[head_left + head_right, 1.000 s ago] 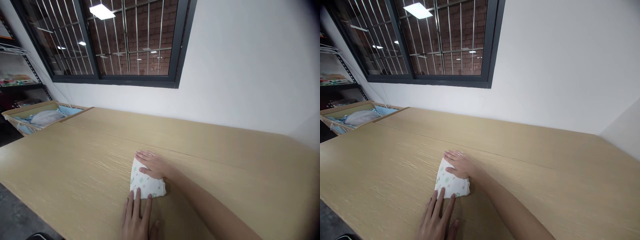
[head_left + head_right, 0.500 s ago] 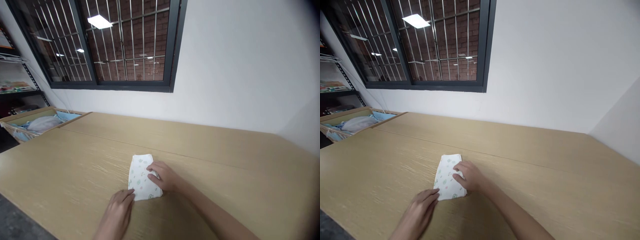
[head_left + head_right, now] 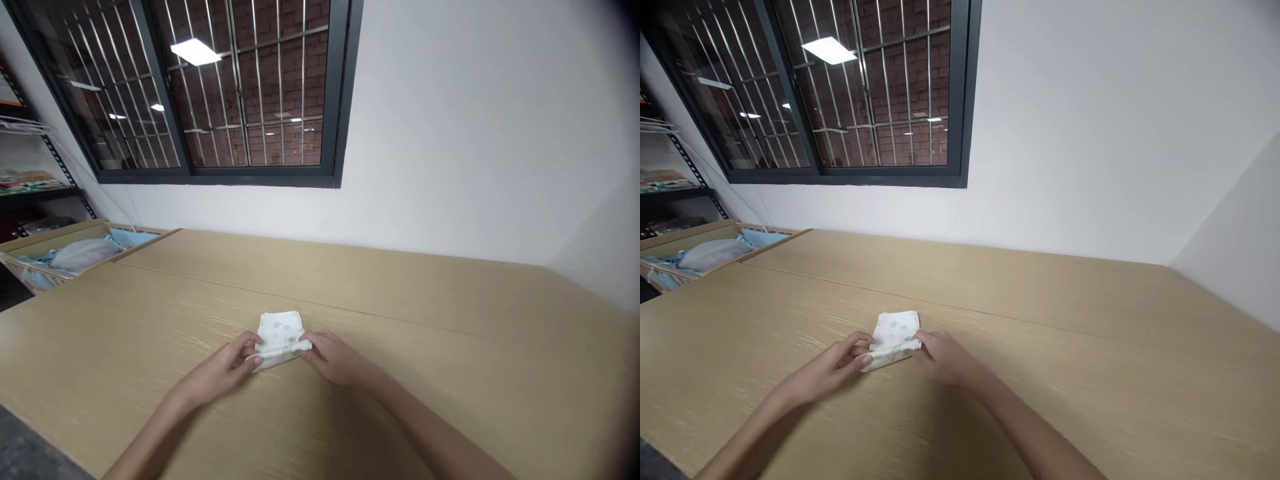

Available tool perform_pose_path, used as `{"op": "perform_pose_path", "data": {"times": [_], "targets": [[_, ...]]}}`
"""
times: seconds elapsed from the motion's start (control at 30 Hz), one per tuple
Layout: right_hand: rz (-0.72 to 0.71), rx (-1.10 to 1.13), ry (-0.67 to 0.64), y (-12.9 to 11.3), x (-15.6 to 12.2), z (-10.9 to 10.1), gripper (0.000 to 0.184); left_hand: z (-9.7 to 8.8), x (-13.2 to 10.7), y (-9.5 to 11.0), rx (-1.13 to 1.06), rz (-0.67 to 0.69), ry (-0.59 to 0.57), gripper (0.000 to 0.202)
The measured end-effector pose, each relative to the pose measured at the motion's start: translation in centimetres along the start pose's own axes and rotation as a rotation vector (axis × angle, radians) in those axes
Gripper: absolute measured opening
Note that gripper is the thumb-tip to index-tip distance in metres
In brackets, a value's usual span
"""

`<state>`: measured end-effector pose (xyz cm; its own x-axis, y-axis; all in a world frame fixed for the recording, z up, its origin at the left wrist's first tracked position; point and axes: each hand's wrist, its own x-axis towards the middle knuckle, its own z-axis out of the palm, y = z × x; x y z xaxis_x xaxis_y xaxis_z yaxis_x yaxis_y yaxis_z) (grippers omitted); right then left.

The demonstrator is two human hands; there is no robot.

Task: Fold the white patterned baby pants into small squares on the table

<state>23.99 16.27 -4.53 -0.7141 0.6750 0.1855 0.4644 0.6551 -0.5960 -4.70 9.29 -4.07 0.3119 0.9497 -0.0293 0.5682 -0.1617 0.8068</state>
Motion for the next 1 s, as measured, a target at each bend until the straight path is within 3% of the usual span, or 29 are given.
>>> {"op": "perform_pose_path", "data": {"times": [0.1,0.27,0.47,0.63,0.73,0.83,0.9,1.0], "targets": [[0.105,0.046,0.037,-0.2,1.1,-0.2,0.026,-1.2,1.7,-0.2,-0.052,-0.013,-0.068,0.045],[0.262,0.079,0.108,0.6,3.0,0.2,0.032,-2.2,5.1,-0.7,0.139,-0.052,0.053,0.029],[0.315,0.018,0.227,3.6,6.0,2.5,0.017,-2.3,8.1,-1.5,0.211,-0.075,0.173,0.028],[0.302,-0.032,0.298,5.1,6.6,3.5,0.028,-1.3,8.5,-2.4,0.284,-0.093,0.242,0.033],[0.247,-0.134,0.457,4.0,6.4,3.4,0.038,-0.2,8.4,-2.1,0.339,-0.054,0.387,0.037],[0.091,-0.266,0.553,2.0,6.2,3.6,0.043,1.5,8.3,-1.2,0.323,0.035,0.534,0.041],[-0.028,-0.344,0.488,0.9,6.1,4.2,0.047,3.0,8.3,-0.9,0.283,0.125,0.577,0.047],[-0.148,-0.428,0.334,0.5,6.0,5.5,0.06,5.3,8.5,-1.4,0.306,0.194,0.498,0.065]]}}
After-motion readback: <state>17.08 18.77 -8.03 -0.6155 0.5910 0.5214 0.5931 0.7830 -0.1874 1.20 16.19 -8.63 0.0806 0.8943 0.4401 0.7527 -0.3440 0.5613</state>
